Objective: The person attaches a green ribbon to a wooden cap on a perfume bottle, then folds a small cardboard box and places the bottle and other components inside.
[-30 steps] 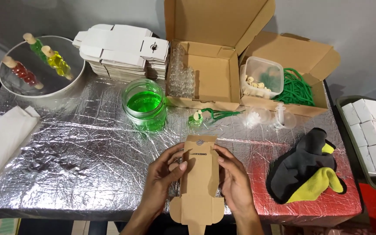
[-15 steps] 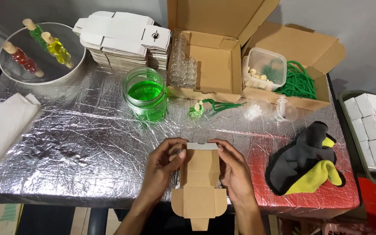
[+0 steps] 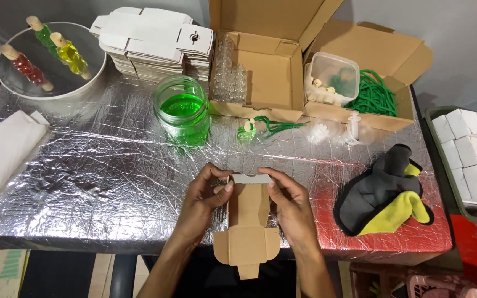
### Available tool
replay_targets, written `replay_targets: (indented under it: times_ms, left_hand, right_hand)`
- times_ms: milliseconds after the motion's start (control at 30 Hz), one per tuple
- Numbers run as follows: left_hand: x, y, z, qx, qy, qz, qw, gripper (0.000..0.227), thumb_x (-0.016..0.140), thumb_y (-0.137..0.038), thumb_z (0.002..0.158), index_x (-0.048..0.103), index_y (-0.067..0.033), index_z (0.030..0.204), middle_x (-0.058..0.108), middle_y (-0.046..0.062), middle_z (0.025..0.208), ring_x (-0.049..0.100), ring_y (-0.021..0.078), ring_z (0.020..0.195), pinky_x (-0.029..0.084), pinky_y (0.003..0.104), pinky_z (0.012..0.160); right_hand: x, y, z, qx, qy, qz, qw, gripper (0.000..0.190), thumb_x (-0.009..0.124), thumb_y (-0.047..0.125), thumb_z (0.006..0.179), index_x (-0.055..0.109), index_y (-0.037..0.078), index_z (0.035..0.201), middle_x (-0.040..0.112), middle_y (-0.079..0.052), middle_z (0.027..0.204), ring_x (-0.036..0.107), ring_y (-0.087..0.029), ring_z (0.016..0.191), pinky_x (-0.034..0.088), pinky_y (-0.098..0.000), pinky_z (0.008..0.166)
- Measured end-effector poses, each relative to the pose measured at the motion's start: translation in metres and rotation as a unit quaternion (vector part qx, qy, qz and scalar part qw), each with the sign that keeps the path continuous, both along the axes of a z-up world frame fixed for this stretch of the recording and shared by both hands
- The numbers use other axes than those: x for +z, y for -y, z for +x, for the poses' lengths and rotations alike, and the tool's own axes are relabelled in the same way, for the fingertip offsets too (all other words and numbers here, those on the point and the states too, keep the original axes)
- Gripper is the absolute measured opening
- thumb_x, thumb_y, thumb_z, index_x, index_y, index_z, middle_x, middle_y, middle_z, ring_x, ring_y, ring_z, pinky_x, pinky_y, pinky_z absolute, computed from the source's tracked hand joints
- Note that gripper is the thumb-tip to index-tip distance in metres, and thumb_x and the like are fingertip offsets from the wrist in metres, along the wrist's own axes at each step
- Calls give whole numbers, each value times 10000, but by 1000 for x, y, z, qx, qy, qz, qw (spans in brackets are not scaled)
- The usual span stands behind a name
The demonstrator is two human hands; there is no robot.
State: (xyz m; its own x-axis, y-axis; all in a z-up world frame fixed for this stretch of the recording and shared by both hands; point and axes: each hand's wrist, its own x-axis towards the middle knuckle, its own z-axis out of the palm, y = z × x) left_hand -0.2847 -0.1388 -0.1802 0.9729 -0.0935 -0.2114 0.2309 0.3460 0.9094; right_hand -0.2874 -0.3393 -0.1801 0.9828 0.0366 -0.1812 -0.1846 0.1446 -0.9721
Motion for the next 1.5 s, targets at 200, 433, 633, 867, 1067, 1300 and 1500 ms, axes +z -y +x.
replay_targets:
  times_ms: [200,433,633,867,1067,1300,1500]
  left_hand:
    - [-1,18,-6,97,162,272,944,134,621,-212,952,655,-88,990,764,105,1115,750,220,992,584,335,791]
    - [-18,17,-4,126,234,352,897,136,671,-111,924,683,-45,1043,613,93,1079,632,228,948,558,314,723]
    - [-10,13,-3,100,216,358,903,252,670,-221,924,735,-124,1147,666,49,1025,658,190,900,513,303,728]
    - [-9,15,-3,95,219,350,906,262,751,-187,879,774,-143,1137,705,65,1048,708,189,882,589,292,734]
    - [0,17,-6,106,209,340,911,239,773,-129,832,781,-138,1070,718,46,1051,689,137,778,582,252,670]
    - [8,17,-9,96,150,288,941,273,677,-27,831,779,-104,1072,747,103,1253,756,143,811,628,247,743]
    - [8,13,-8,57,100,252,961,267,671,-5,863,762,-120,1085,767,61,1246,769,163,922,658,281,839]
  right_hand:
    - [11,-14,-2,-46,105,-230,966,302,675,142,929,764,93,1213,702,-47,1205,701,-158,1077,578,-223,839]
    - [5,-19,-4,-70,198,-274,938,312,697,-23,893,758,70,1184,704,-67,1116,686,-144,951,608,-191,672]
    - [1,-21,-4,-77,233,-330,911,411,571,-111,883,773,87,1181,676,-53,1150,677,-105,849,526,-218,625]
    - [7,-22,-5,-62,239,-332,911,386,567,-8,848,761,54,1177,652,-66,1154,597,-89,671,481,-221,500]
    - [12,-24,-5,-58,183,-323,927,329,725,220,889,742,69,1181,627,-67,1183,612,-99,764,676,-237,705]
    - [14,-21,-6,-51,121,-290,948,370,719,282,900,715,109,1227,580,-25,1031,584,-119,806,571,-259,718]
    - [15,-19,-5,-44,107,-287,951,393,714,285,899,712,114,1254,609,-27,1040,580,-123,809,543,-242,688]
